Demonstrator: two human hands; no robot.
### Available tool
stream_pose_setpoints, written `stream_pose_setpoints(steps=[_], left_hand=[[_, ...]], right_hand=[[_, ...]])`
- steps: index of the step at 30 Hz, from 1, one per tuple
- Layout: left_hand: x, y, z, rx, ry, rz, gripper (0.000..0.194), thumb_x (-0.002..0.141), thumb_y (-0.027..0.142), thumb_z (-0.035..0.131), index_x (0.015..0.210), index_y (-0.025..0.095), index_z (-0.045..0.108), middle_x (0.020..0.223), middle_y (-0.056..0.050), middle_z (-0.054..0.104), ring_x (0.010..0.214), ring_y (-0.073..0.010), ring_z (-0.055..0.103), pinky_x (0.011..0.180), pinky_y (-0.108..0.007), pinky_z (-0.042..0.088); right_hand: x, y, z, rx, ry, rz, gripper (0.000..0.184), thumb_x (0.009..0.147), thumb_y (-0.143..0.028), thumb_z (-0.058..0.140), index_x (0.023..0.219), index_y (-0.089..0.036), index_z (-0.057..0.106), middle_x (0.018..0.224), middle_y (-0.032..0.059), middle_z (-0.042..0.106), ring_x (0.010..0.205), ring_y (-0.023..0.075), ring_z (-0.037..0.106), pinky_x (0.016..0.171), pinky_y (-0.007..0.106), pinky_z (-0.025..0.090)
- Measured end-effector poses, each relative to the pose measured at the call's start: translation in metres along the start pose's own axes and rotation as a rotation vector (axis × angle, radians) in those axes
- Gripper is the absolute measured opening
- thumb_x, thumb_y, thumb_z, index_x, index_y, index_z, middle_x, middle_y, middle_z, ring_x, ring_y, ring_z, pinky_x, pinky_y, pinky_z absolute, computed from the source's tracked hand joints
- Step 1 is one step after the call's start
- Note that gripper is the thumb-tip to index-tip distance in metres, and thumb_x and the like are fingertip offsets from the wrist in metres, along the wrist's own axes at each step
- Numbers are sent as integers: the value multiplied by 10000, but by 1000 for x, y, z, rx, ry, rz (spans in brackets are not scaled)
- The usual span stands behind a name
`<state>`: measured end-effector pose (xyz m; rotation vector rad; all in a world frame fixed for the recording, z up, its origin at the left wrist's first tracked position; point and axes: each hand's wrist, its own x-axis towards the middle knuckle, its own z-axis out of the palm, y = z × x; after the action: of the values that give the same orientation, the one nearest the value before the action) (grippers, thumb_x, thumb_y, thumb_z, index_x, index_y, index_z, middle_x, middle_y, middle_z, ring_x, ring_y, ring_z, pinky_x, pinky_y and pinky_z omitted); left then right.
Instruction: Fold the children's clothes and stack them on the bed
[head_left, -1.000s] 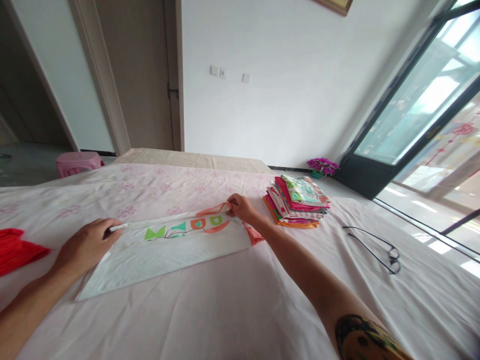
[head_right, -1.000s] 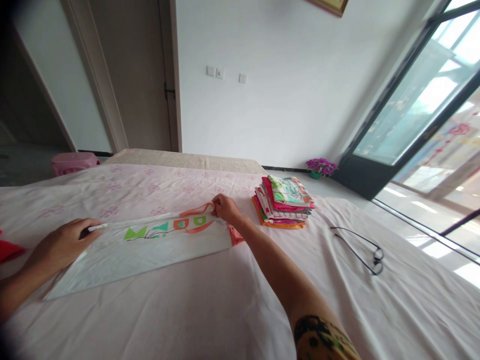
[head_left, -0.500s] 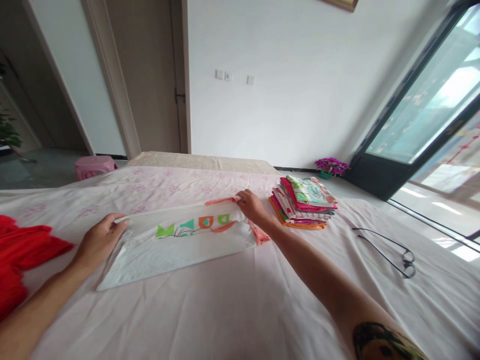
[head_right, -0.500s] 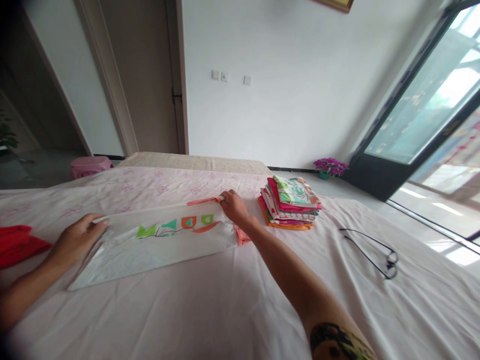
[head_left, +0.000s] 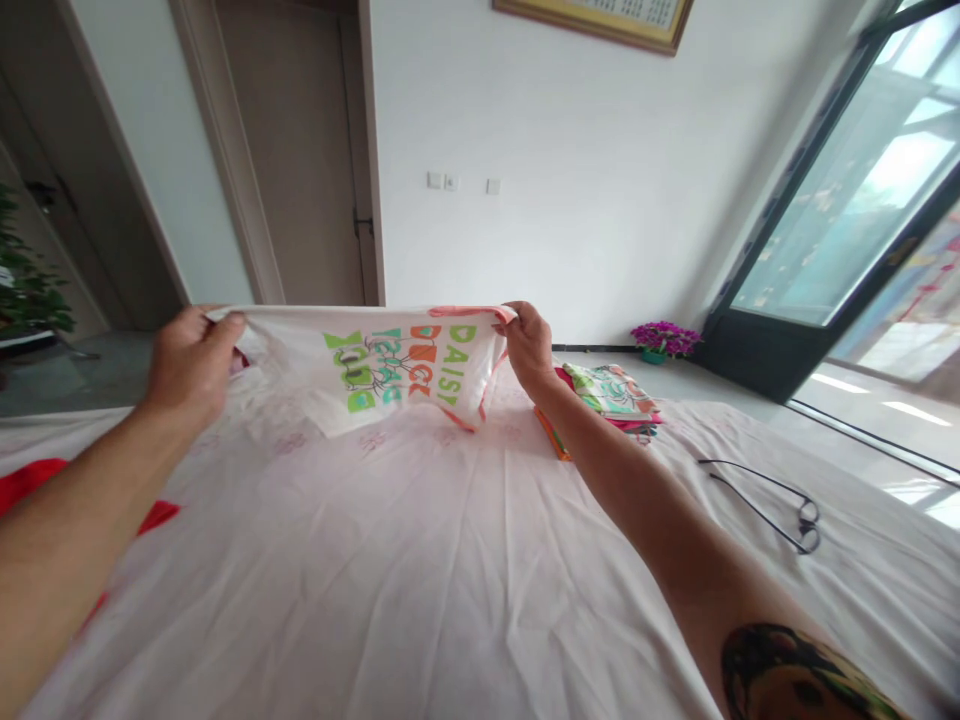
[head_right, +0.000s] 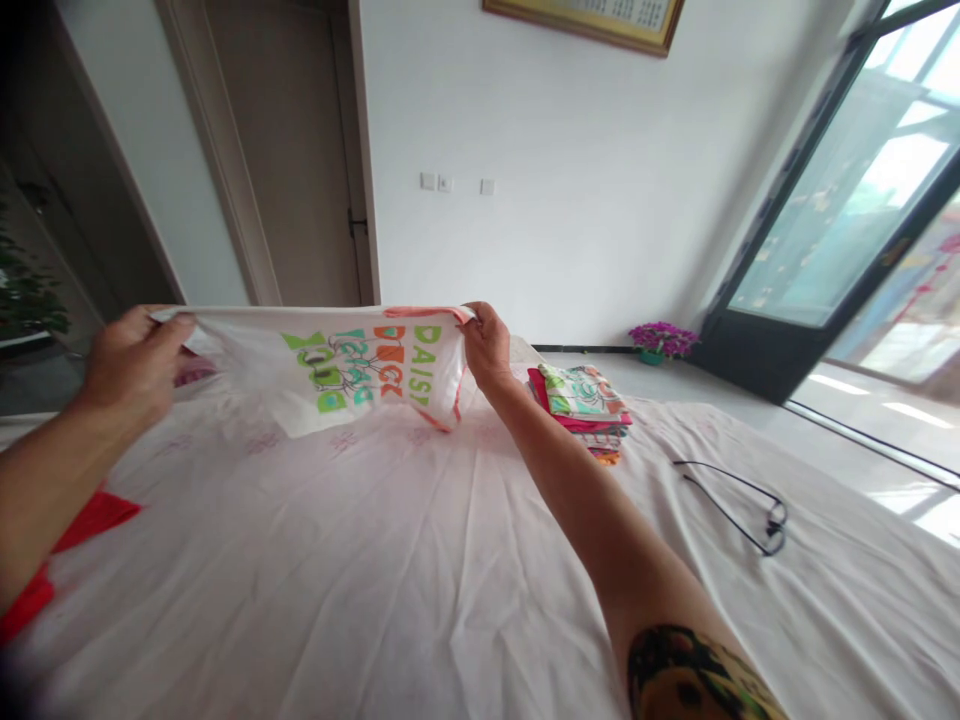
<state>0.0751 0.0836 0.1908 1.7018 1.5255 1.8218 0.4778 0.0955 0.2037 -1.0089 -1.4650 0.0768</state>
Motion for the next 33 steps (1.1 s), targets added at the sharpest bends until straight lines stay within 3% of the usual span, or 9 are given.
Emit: stream_pose_setpoints(steps=[2,5,11,14,17,23,28,31,33], left_hand=[[-9,16,-16,-151,12,-42,534,845,485,580,1221,108,540,941,-21,595,683,-85,522,690,-251,476],[-46,11,-43,-49,-186,-67,435,835,487,580,1156,194,587,863,26,600,733,-108,554,727,-232,462],[-150,-65,-67,367,-697,-141,407,802,619,480,937,275,651,802,17,671,811,-233,644,769,-318,516],[-190,-91,-74,361,-833,-171,341,813,599,486,963,365,685,1042,23,728,1053,-267,662,944,-347,506],[-210,-96,-81,332,-856,-161,330,791,599,513,1016,445,699,1212,40,699,1220,-267,600,1067,-352,444],[-211,-83,-81,340,-808,-107,328,763,591,550,958,403,735,1206,-8,705,1187,-294,621,1069,-381,457],[-210,-68,-85,370,-894,-64,335,781,546,538,992,366,725,1160,2,725,1152,-264,638,1041,-330,465],[-209,-50,-90,424,-1031,1,285,775,515,529,883,339,725,1010,22,756,1001,-223,677,933,-276,507],[-204,-36,-89,512,-1005,51,260,741,533,559,759,325,715,883,48,755,872,-185,678,843,-228,516]], right_hand=[[-10,-14,-23,-97,-19,-136,176,894,-258,502,1009,-182,612,933,34,649,892,178,608,841,313,492],[-53,-16,-53,-249,-193,-267,270,839,-221,600,1107,-188,605,1058,83,634,986,231,590,899,355,468],[-176,14,-83,-529,-652,-224,293,877,-200,579,1168,-213,602,1083,96,649,953,235,604,846,348,450],[-214,17,-98,-613,-807,-201,355,851,-200,578,1205,-181,594,1010,104,664,906,237,593,826,359,429],[-226,11,-112,-665,-871,-169,384,809,-144,557,1185,-192,624,1009,107,672,907,237,577,832,370,416],[-221,11,-124,-439,-872,-204,516,664,-4,471,1064,-255,680,1192,56,672,1194,238,527,1029,408,373],[-223,9,-141,-298,-849,-171,485,709,-14,428,1067,-232,671,1008,66,712,991,207,627,929,366,457],[-224,-3,-156,-284,-1005,-215,427,675,-10,452,961,-221,688,916,51,702,893,193,633,872,344,468],[-221,-10,-162,-279,-1100,-183,421,616,0,454,878,-224,697,893,29,703,869,181,636,856,323,472]])
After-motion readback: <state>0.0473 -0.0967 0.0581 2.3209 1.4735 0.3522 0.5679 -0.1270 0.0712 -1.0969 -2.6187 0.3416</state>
